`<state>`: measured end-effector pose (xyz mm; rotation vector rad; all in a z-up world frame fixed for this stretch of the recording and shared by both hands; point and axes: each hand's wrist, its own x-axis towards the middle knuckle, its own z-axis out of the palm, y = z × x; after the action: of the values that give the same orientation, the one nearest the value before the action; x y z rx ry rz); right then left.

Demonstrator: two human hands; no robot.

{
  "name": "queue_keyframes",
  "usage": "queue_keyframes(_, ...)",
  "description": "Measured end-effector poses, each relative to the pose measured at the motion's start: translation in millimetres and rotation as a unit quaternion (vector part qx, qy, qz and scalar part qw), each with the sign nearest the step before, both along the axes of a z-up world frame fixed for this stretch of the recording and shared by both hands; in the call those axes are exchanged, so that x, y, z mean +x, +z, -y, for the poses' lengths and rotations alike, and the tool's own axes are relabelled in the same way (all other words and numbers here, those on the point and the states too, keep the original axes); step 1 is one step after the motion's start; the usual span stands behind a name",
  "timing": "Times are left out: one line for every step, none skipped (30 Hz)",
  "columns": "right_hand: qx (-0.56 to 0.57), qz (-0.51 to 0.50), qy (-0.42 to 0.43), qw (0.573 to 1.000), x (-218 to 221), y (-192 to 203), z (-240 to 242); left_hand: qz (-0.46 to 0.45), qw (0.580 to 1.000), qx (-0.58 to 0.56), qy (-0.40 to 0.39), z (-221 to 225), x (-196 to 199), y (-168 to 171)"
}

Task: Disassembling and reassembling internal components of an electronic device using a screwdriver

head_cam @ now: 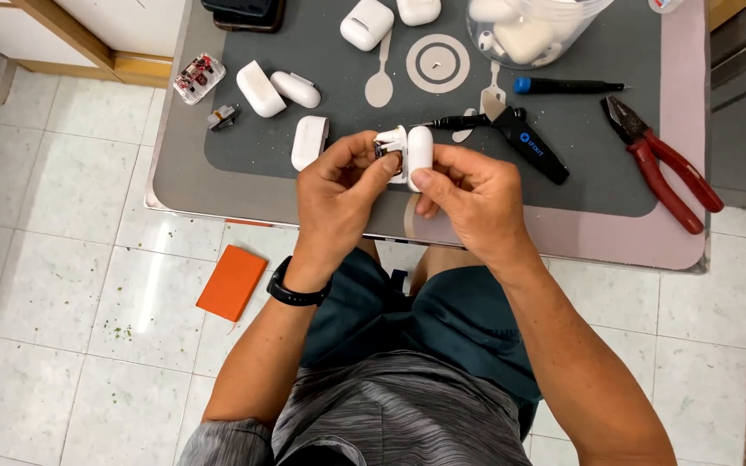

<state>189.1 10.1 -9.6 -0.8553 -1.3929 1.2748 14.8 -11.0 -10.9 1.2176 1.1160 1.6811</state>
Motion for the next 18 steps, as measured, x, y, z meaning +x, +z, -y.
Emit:
queue_keyframes(0.007, -0.001, 0.000, 1.000, 0.0, 2.1, 1.9, -0.029, 0.999, 0.010, 0.011, 1.3, 0.5, 0.2)
queue_keyframes(0.014, -0.003, 0.000, 1.000, 0.2, 4.1, 3.7, -0.059, 0.998, 0.020, 0.021, 2.4, 1.2, 0.3)
queue_keyframes(0.014, -0.002, 0.000, 1.000, -0.6, 1.9, 3.1, -0.058, 0.998, 0.020, 0.021, 3.1, 2.6, 2.4)
queue_keyframes(0.025, 0.000, -0.013, 1.000, -1.4, -0.3, 2.5, -0.065, 0.997, 0.027, 0.027, 3.7, 4.1, 4.6)
queue_keyframes(0.037, 0.002, -0.025, 0.999, -2.6, -2.5, 2.0, -0.072, 0.996, 0.034, 0.035, 4.6, 5.1, 6.9)
queue_keyframes(0.037, 0.002, -0.025, 0.999, -3.4, -0.5, 3.9, -0.072, 0.996, 0.034, 0.035, 5.1, 6.5, 7.0)
queue_keyframes(0.039, -0.004, -0.046, 0.998, -4.5, 1.8, 5.2, -0.079, 0.994, 0.032, 0.061, 5.1, 7.4, 7.4)
queue_keyframes(0.041, -0.009, -0.067, 0.997, -5.8, 4.1, 6.6, -0.085, 0.992, 0.030, 0.088, 5.0, 8.3, 7.8)
queue_keyframes(0.041, -0.010, -0.066, 0.997, -6.1, 9.4, 8.1, -0.086, 0.992, 0.030, 0.089, 2.9, 7.0, 2.6)
queue_keyframes(0.030, -0.001, -0.096, 0.995, -6.4, 14.6, 9.6, -0.051, 0.994, 0.023, 0.090, 0.8, 5.7, -2.7)
queue_keyframes(0.017, 0.007, -0.126, 0.992, -7.3, 19.5, 11.6, -0.016, 0.996, 0.016, 0.091, -0.7, 3.7, -8.1)
queue_keyframes(0.016, 0.006, -0.125, 0.992, -6.1, 17.4, 7.1, -0.017, 0.995, 0.015, 0.093, 4.1, 1.7, -5.3)
queue_keyframes(0.004, 0.041, -0.123, 0.992, -5.0, 15.4, 2.1, 0.040, 0.995, 0.005, 0.090, 8.0, -0.6, -2.0)
queue_keyframes(-0.008, 0.075, -0.121, 0.990, -3.7, 13.4, -3.2, 0.096, 0.991, -0.004, 0.087, 11.8, -2.5, 1.3)
queue_keyframes(-0.009, 0.073, -0.121, 0.990, -4.1, 10.9, -7.6, 0.094, 0.992, -0.004, 0.087, 20.7, -8.8, 1.3)
queue_keyframes(-0.023, 0.103, -0.108, 0.988, -4.4, 8.1, -12.3, 0.141, 0.985, -0.012, 0.103, 29.3, -15.0, 1.1)
queue_keyframes(-0.040, 0.134, -0.096, 0.986, -4.5, 4.6, -16.0, 0.187, 0.975, -0.022, 0.118, 38.9, -21.1, 0.5)
queue_keyframes(-0.042, 0.132, -0.096, 0.986, -12.6, 8.5, -18.3, 0.184, 0.976, -0.024, 0.117, 41.9, -30.5, -0.1)
